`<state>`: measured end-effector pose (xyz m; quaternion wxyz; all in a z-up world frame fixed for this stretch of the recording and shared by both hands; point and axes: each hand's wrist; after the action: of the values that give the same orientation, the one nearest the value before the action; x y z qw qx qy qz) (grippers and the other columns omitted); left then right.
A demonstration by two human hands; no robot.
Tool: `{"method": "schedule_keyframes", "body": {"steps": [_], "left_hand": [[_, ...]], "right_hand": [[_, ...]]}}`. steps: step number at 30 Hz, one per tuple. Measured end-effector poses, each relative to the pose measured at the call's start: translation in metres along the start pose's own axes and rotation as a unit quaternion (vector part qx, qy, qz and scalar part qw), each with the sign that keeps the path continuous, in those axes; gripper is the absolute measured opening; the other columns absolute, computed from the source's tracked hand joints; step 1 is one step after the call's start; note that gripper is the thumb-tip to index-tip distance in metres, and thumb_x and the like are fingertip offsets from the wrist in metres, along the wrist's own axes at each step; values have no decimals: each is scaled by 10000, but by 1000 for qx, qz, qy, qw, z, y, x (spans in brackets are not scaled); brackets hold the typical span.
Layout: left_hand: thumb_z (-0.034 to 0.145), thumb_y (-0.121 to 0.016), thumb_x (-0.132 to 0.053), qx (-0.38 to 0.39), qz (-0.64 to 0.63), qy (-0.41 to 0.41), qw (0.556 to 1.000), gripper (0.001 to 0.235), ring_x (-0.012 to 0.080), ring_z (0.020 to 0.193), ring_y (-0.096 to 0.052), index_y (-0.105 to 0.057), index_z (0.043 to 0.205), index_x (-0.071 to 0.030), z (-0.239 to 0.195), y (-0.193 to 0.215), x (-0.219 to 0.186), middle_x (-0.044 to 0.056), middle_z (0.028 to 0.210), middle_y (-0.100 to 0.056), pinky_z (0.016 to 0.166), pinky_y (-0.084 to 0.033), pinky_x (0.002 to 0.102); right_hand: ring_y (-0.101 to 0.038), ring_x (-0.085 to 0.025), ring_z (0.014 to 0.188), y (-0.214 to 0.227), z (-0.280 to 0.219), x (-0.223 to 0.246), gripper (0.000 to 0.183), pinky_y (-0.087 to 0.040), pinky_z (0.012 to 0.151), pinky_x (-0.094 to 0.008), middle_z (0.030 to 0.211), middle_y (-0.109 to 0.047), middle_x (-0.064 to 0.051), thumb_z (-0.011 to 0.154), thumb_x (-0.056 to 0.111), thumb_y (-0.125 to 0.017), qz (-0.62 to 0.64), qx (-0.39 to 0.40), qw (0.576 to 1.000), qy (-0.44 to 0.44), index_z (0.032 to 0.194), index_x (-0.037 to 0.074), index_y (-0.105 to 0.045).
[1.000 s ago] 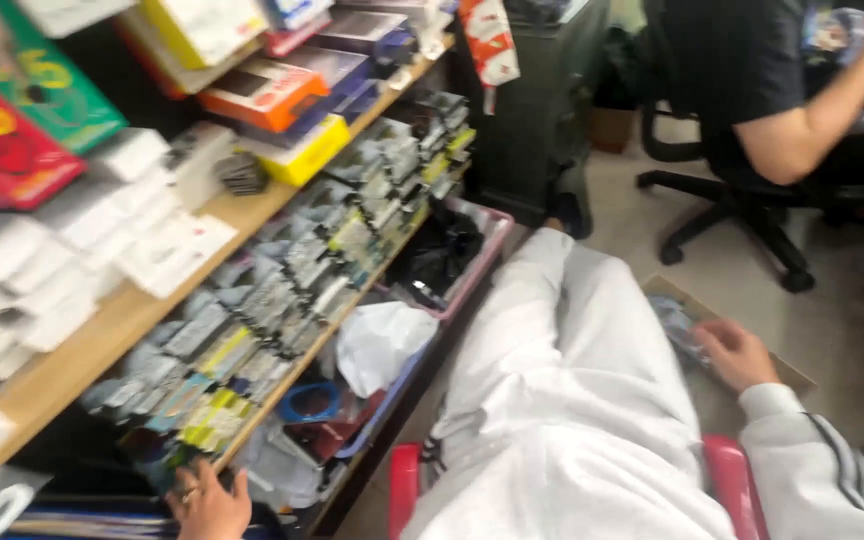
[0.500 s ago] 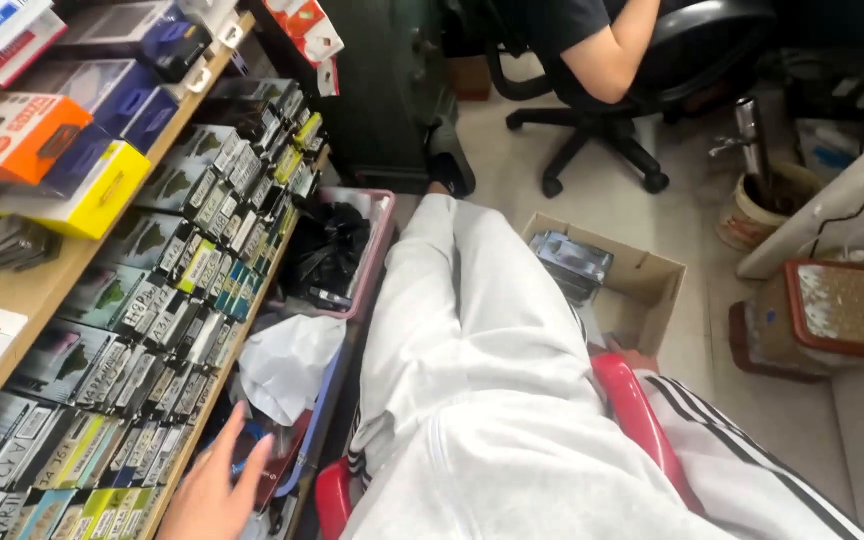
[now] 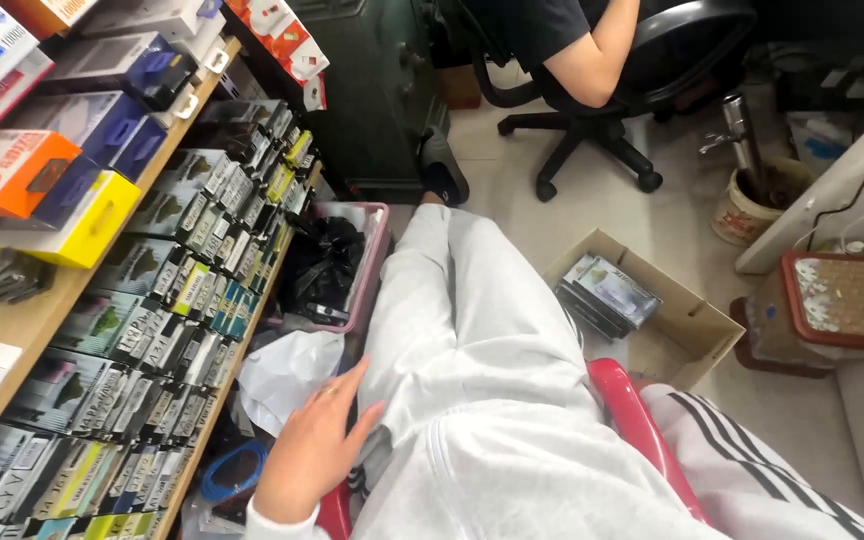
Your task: The person sits on a chair and handles small white packets and product boxes, placing them into a cardboard box on the floor. They repeatedly pick up items, inspect them, and stack them before moving them to the box.
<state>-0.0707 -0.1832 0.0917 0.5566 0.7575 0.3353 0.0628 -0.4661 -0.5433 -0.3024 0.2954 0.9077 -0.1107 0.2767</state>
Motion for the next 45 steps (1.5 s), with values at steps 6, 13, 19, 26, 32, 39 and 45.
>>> {"method": "schedule_keyframes", "body": {"steps": [6,13,19,26,32,39,45], "left_hand": [[1007,-451,-479,-8,31,-113,993,645,320,1335,-489,-303,1574,-211,39,-19,-21,86,1498,-502,1039,-431,514],[1026,-481,-369,-95,-5,-174,980,521,399,1298,-506,-476,1493,-138,67,-18,-30,169,1397,-586,1057,-360,597],[1058,-401,-422,-28,-58,-32,997,606,505,1484,-237,-272,1610,-208,95,-59,29,208,1635,-272,1124,-206,761],[1098,-356,-430,-60,-129,-16,990,640,622,1447,-166,-155,1634,-145,113,-113,34,322,1625,-156,1090,-272,784],[1093,-287,-503,-39,-109,9,993,660,577,1478,-129,-101,1648,-197,109,-109,26,258,1652,-109,1131,-272,724],[1088,-309,-494,-26,-112,14,993,663,597,1466,-138,-101,1644,-198,111,-104,26,273,1646,-97,1152,-276,704],[1080,-334,-486,21,-93,13,995,686,545,1482,-203,-152,1638,-131,115,-80,22,325,1622,-159,1190,-266,625]], "right_hand": [[-774,-313,1056,17,-47,39,469,-585,913,-417,1119,-838,-146,614,104,-802,40,40,998,-5,1078,51,-850],[-787,-332,1039,23,-64,75,461,-594,902,-433,1085,-859,-180,578,11,-834,90,112,990,-13,1034,-8,-894],[-665,-328,1098,45,198,-134,787,-539,896,-482,1165,-706,-181,734,614,-791,50,-283,952,-102,1246,38,-632],[-477,-331,1356,24,152,-75,1251,-417,1120,-467,1529,-434,-107,584,679,-925,195,-301,926,-117,1541,246,-246],[-592,-357,1222,20,51,13,868,-530,1027,-414,1328,-558,-196,703,343,-982,251,-345,898,-110,1337,145,-423],[-679,-430,1009,29,169,-69,760,-667,721,-412,1242,-583,-266,718,263,-1014,373,-328,868,-2,1309,46,-588],[-685,-433,1009,70,81,51,591,-653,710,-509,1240,-613,-225,897,349,-899,364,-340,867,15,1303,64,-578]]}}
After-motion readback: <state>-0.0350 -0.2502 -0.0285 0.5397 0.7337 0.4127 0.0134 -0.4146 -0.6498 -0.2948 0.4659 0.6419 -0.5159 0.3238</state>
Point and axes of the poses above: each hand's wrist, its own z-axis towards the middle knuckle, its own y-axis out of the back of the hand, x = y × z
